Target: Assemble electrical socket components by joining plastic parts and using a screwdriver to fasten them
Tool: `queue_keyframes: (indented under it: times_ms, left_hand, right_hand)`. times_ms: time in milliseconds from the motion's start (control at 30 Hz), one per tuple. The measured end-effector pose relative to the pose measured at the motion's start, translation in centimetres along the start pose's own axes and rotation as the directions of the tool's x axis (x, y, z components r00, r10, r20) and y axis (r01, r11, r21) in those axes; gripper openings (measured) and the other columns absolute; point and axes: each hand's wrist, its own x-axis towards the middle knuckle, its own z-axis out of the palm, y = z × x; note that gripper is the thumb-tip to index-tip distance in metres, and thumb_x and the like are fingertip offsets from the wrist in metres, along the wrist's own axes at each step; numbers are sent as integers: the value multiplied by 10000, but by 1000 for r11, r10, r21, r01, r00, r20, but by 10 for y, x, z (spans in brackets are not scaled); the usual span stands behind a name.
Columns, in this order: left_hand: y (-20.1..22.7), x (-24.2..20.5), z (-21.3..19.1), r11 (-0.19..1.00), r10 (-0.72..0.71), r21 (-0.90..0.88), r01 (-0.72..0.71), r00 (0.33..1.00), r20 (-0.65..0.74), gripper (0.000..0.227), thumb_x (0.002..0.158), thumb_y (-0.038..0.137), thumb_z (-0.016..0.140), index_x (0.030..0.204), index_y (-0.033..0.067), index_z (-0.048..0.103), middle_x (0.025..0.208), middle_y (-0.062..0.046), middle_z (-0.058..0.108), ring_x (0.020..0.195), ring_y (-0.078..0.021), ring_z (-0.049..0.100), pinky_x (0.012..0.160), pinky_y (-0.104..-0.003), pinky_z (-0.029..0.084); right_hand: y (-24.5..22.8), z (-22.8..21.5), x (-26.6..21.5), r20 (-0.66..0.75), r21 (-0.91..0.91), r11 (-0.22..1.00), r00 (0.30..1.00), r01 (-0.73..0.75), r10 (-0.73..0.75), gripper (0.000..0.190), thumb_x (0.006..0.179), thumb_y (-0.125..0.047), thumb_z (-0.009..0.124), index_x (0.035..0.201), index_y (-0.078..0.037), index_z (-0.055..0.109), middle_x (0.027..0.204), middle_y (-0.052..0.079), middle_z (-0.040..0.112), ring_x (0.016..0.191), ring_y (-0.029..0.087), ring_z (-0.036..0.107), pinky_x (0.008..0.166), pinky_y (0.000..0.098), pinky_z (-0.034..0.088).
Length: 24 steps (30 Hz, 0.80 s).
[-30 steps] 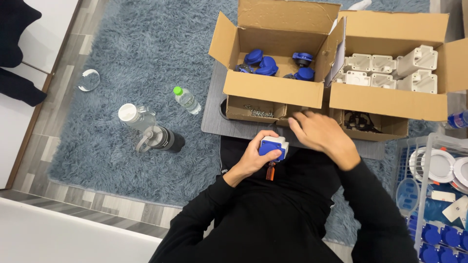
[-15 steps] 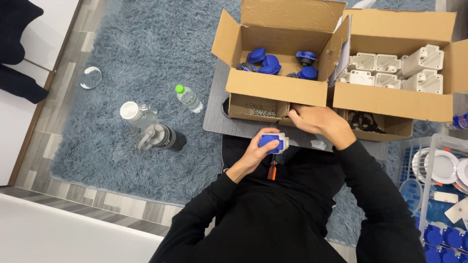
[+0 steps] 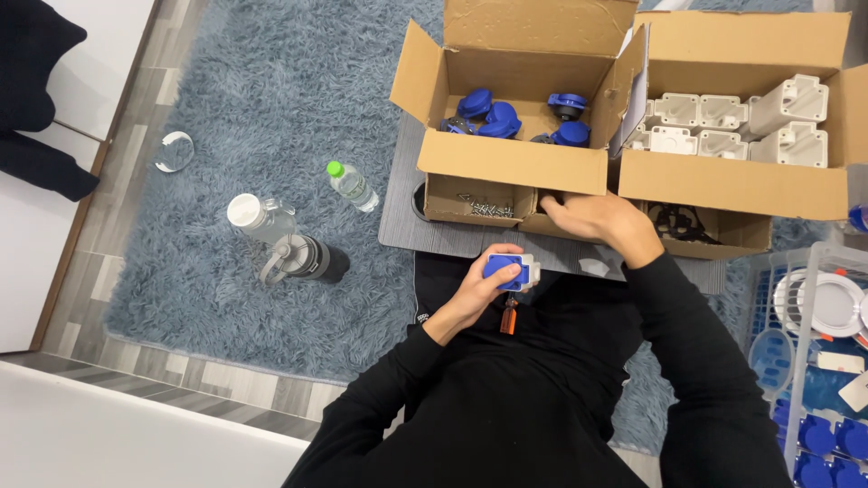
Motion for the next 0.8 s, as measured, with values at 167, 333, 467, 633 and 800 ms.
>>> queue_keyframes:
  times_ms: [167,333,467,633,800]
  left_hand:
    - [6,-2,4,1000,-1,-18,1,1000,9,533,1012,311,821,1439,62,620,1198,-115,571,1041,-181,677,954,-372,687]
    - [4,0,0,999,7,-37,-6,1000,24,528,1023,303,811,1439,47,612,1195,-122,583,1041,-201,711,957,-392,692]
    - [8,-3,4,998,0,-55,1,1000,15,526,1020,299,814,1438,48,615,1197,-123,588,1045,-204,719,957,-400,695]
    - [5,-2,2,999,0,-46,0,1000,2,514,1023,301,805,1434,55,617,1201,-116,588,1050,-200,722,963,-397,691]
    - [3,0,-3,1000,9,-30,-9,1000,13,506,1023,309,804,1427,63,623,1189,-117,587,1040,-209,735,961,-395,690]
  right_hand:
    - [4,0,-8,-47,84,995,998,54,-50,739,1076,-489,396,1337,126,713,1366,399,698,1358,513,643,1157,612,491]
    - [49,31,0,-264,133,972,952,194,-153,317,1040,-270,664,1179,-21,803,1116,256,820,1094,455,784,938,539,613]
    - [74,55,3,-437,135,953,880,270,-187,225,972,-214,776,1173,-114,793,1025,181,809,1039,391,786,883,488,626]
    - [83,73,-6,-595,86,933,769,349,-234,221,976,-234,839,1177,-178,765,1029,98,756,1039,319,763,880,435,630]
    - [89,84,-5,-748,87,888,619,451,-241,320,971,-175,878,1272,-203,773,1025,88,718,1001,316,789,905,420,626]
